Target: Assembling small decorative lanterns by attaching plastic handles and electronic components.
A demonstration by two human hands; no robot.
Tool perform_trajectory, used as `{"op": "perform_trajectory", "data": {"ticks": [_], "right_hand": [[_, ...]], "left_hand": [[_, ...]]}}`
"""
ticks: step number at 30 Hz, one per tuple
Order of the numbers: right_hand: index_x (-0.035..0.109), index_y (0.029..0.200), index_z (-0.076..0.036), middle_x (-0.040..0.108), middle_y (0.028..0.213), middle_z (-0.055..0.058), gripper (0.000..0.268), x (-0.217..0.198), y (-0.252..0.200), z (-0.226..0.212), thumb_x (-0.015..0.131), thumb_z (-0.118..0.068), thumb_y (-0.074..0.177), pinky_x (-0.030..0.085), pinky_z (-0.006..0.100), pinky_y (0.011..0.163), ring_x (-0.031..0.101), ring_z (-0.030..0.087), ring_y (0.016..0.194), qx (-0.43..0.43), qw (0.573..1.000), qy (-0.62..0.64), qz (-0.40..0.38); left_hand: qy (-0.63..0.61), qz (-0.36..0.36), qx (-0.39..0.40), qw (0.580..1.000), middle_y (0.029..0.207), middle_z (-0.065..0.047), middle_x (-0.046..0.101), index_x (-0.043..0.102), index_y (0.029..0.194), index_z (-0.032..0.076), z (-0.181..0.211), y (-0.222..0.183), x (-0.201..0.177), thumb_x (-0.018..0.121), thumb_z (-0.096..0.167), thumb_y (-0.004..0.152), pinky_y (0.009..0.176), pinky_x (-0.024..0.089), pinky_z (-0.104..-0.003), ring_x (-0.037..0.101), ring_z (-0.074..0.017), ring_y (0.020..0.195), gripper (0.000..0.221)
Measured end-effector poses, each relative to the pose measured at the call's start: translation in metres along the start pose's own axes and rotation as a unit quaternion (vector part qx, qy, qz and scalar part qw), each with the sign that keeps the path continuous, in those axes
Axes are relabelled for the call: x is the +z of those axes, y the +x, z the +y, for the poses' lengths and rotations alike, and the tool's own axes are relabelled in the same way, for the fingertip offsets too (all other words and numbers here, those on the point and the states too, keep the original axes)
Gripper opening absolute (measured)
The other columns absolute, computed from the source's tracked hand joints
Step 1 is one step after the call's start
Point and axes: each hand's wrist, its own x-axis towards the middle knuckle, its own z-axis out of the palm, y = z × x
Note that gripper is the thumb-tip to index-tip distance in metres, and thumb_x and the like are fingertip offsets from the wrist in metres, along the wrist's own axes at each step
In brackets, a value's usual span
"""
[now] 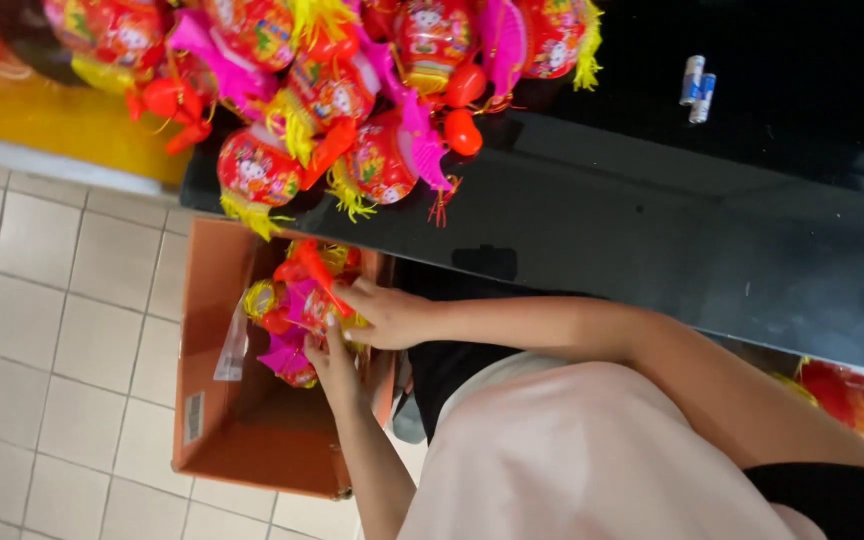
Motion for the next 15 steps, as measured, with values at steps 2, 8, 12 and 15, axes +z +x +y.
{"op": "perform_trajectory", "data": {"ticks": [2,8,12,15], "right_hand": [[0.042,0.151,-0.010,0.053,0.135,0.022,0.063,-0.028,-0.029,-0.029,0.065,-0.034,0.097,0.060,0.051,0.087,0.069,0.042,0.104,-0.038,0.999,0.007,-0.010],[0.072,0.120,-0.006,0.069,0.105,0.013,0.031,-0.152,-0.112,-0.097,0.076,-0.024,0.095,0.063,0.039,0.076,0.074,0.029,0.088,-0.244,0.964,0.054,0.087],[0.067,0.127,-0.003,0.067,0.128,0.018,0.039,-0.255,-0.143,-0.070,0.078,-0.027,0.098,0.047,0.052,0.103,0.064,0.039,0.119,-0.218,0.876,-0.271,0.333],[0.038,0.160,-0.010,0.040,0.151,0.015,0.109,-0.305,-0.145,-0.052,0.098,-0.023,0.070,0.044,0.058,0.097,0.036,0.039,0.128,-0.073,0.843,-0.416,0.333]], "left_hand": [[0.025,-0.009,0.024,0.999,0.164,-0.025,0.015,0.007,0.162,0.017,0.008,-0.013,0.010,0.079,0.049,0.093,0.105,0.035,-0.074,0.035,-0.0538,0.141,0.105],[0.181,0.027,0.281,0.942,0.161,-0.034,0.011,-0.001,0.161,0.005,-0.004,-0.008,0.012,0.081,0.027,0.095,0.117,0.023,-0.065,0.019,-0.0484,0.150,0.107],[0.232,0.126,0.526,0.809,0.169,-0.023,-0.011,-0.002,0.162,0.002,0.028,-0.037,0.056,0.076,0.029,0.098,0.131,0.018,-0.066,-0.006,-0.0482,0.159,0.104],[0.131,0.037,0.617,0.775,0.172,-0.011,-0.017,-0.011,0.164,0.009,0.050,-0.061,0.097,0.076,0.026,0.099,0.130,0.032,-0.071,-0.004,-0.0453,0.164,0.109]]}}
